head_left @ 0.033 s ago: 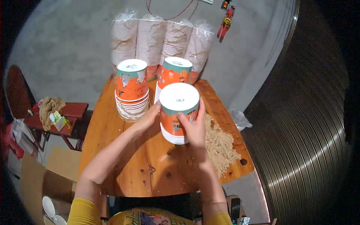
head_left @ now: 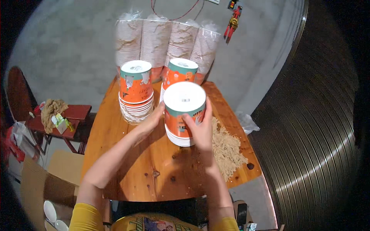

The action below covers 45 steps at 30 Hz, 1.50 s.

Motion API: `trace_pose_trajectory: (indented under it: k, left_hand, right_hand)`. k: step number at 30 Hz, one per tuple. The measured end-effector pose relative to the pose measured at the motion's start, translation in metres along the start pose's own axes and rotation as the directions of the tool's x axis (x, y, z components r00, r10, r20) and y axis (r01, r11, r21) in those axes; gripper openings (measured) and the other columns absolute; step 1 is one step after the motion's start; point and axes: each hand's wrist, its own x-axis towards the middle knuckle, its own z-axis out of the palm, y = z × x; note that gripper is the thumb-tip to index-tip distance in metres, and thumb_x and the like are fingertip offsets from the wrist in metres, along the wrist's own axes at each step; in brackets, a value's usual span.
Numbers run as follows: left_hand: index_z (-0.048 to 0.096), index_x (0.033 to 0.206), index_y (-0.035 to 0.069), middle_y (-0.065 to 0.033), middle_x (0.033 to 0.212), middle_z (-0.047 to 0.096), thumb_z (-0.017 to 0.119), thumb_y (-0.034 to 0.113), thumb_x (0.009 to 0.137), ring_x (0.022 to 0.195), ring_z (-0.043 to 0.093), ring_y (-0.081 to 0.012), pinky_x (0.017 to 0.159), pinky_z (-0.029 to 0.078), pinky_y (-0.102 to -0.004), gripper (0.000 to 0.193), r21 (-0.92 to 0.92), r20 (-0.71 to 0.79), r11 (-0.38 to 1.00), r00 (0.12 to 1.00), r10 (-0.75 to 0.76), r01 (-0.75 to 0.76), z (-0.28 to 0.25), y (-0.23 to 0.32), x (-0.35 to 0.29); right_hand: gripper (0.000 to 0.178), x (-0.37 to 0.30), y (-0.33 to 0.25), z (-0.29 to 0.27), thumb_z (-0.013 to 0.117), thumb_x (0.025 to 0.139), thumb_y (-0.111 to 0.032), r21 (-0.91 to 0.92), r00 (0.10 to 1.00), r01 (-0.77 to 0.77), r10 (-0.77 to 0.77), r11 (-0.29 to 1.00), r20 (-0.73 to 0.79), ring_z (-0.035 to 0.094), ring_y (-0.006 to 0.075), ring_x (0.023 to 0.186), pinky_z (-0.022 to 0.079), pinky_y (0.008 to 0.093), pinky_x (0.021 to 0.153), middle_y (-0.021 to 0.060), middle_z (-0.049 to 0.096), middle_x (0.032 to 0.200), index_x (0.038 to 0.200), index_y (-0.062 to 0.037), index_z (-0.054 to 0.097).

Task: Attaching wire handles to paper buckets and stacking them on a table.

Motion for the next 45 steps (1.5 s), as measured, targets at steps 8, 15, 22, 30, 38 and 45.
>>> trace_pose_trajectory:
  k: [8, 15, 22, 30, 38, 45]
  left_hand:
    - [0.008, 0.148, 0.010, -0.0090, 0.154, 0.009, 0.024, 0.056, 0.097, 0.142, 0.005, -0.0215, 0.114, 0.008, -0.0345, 0.071, 0.023, -0.060, 0.969, 0.967, 0.246, -0.245, -0.005, 0.035, 0.007]
    - [0.019, 0.145, 0.002, -0.0115, 0.144, 0.030, 0.051, 0.017, 0.094, 0.130, 0.035, -0.0215, 0.108, 0.030, -0.0352, 0.061, -0.588, -0.275, 0.707, 0.919, 0.281, -0.392, 0.012, 0.101, -0.018]
    - [0.045, 0.129, 0.000, -0.0091, 0.120, 0.057, 0.056, 0.012, 0.090, 0.108, 0.056, -0.0152, 0.096, 0.043, -0.0304, 0.042, -0.508, -0.290, 0.803, 0.939, 0.183, -0.313, -0.027, 0.115, -0.076]
    - [0.050, 0.122, 0.001, -0.0049, 0.115, 0.056, 0.052, 0.015, 0.093, 0.107, 0.051, -0.0114, 0.094, 0.039, -0.0274, 0.032, 0.225, -0.204, 0.965, 0.962, 0.181, -0.133, -0.021, 0.078, -0.137]
    - [0.053, 0.120, 0.006, -0.0157, 0.085, 0.063, 0.054, 0.010, 0.090, 0.079, 0.063, -0.0304, 0.070, 0.050, -0.0376, 0.030, 0.679, -0.067, 0.710, 0.948, 0.312, -0.186, 0.006, 0.046, -0.155]
    - [0.054, 0.115, 0.003, -0.0104, 0.075, 0.059, 0.062, 0.005, 0.075, 0.070, 0.059, -0.0281, 0.065, 0.048, -0.0399, 0.041, 0.840, 0.260, 0.369, 0.892, 0.369, -0.397, 0.022, 0.052, -0.150]
  right_hand:
    - [0.082, 0.014, -0.041, -0.001, 0.069, 0.078, -0.004, 0.111, 0.987, 0.162, -0.159, 0.980, -0.035, 0.036, 0.0252, 0.129, 0.028, 0.0373, 0.109, 0.0169, 0.033, 0.139, 0.141, -0.0004, 0.018]
    - [0.092, -0.002, -0.064, -0.027, 0.072, 0.079, -0.026, 0.105, 0.904, 0.392, -0.361, 0.914, -0.229, 0.030, 0.0258, 0.132, 0.027, 0.0396, 0.108, 0.0135, 0.024, 0.145, 0.144, -0.0063, 0.010]
    - [0.026, -0.047, -0.017, -0.088, 0.049, 0.090, -0.007, -0.246, 0.994, 0.013, 0.014, 0.969, 0.107, 0.059, 0.0207, 0.104, 0.045, 0.0354, 0.090, 0.0121, 0.062, 0.109, 0.115, -0.0020, 0.057]
    - [0.015, -0.093, 0.053, -0.119, 0.055, 0.080, -0.003, -0.640, 0.881, 0.247, 0.106, 0.728, 0.461, 0.057, 0.0299, 0.098, 0.045, 0.0379, 0.089, 0.0107, 0.063, 0.100, 0.091, -0.0057, 0.065]
    - [0.010, -0.087, 0.046, -0.113, 0.064, 0.080, -0.015, -0.600, 0.875, 0.300, 0.036, 0.742, 0.483, 0.060, 0.0285, 0.089, 0.048, 0.0383, 0.082, 0.0092, 0.065, 0.088, 0.083, -0.0055, 0.067]
    - [0.011, -0.084, 0.048, -0.100, 0.064, 0.077, -0.014, -0.615, 0.871, 0.253, 0.101, 0.747, 0.480, 0.059, 0.0305, 0.090, 0.047, 0.0402, 0.081, 0.0103, 0.064, 0.089, 0.086, -0.0072, 0.067]
